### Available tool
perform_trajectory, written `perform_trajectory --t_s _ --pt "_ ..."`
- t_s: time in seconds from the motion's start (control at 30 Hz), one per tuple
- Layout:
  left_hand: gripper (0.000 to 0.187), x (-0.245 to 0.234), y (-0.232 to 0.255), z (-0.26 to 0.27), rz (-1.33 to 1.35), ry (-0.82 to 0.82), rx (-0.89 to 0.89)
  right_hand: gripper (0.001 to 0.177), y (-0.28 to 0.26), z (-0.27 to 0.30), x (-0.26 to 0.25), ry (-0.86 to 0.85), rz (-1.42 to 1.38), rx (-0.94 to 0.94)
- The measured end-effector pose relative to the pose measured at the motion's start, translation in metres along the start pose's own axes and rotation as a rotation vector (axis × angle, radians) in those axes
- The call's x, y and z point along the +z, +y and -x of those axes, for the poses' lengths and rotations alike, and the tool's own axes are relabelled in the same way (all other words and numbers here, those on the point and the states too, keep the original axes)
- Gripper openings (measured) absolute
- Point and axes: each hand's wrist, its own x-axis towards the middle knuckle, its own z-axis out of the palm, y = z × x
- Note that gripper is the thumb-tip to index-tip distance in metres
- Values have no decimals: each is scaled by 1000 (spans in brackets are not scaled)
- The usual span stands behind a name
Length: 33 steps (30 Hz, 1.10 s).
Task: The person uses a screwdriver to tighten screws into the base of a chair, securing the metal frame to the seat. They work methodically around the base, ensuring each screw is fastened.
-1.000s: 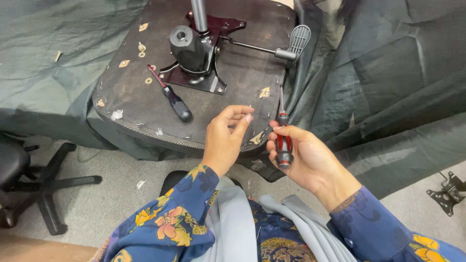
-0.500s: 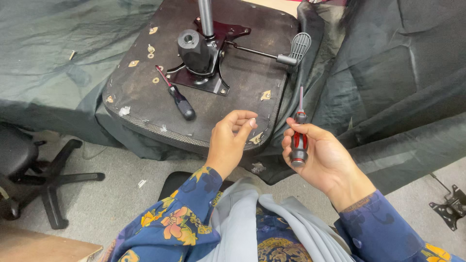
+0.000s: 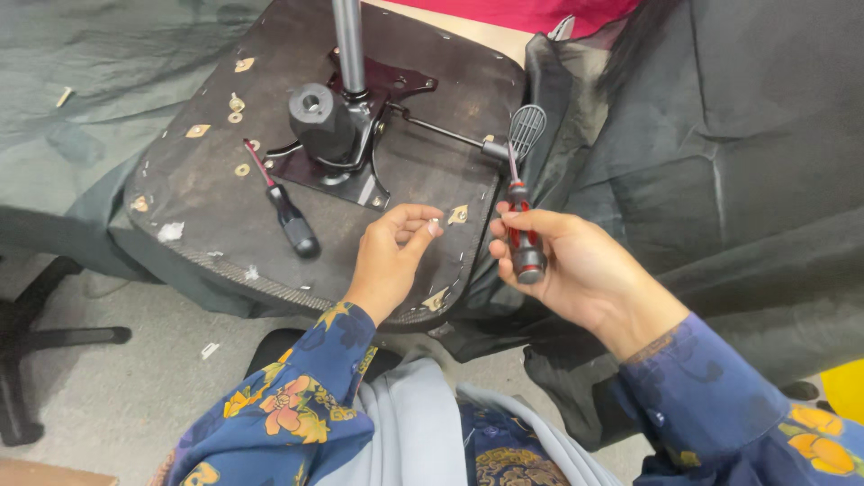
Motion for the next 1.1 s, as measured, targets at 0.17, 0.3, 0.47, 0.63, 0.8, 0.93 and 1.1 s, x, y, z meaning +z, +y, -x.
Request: perform_trajectory --t_s 0.17,0.3,0.47,0.63,0.8,0.93,1.1 --pt "22 28 8 -72 -14 -24 113 36 -77 -23 -11 111 874 -264" --pt "21 49 8 -151 -85 -80 174 52 -123 -42 -18 326 1364 -444" --pt "21 62 -6 -215 -433 -260 86 40 -151 -53 -24 412 1354 -647" --pt "19 69 -34 -246 -633 -393 -28 33 -150 -60 -34 447 1320 -737" --pt "18 78 -59 -271 -645 -528 -45 34 -146 -68 -36 490 1350 -812" --pt "19 80 -75 -284 -559 -560 -45 31 -145 -70 -40 445 1206 -766" --pt "22 81 -71 -283 -612 -544 -67 33 -140 -69 -42 399 1218 -756"
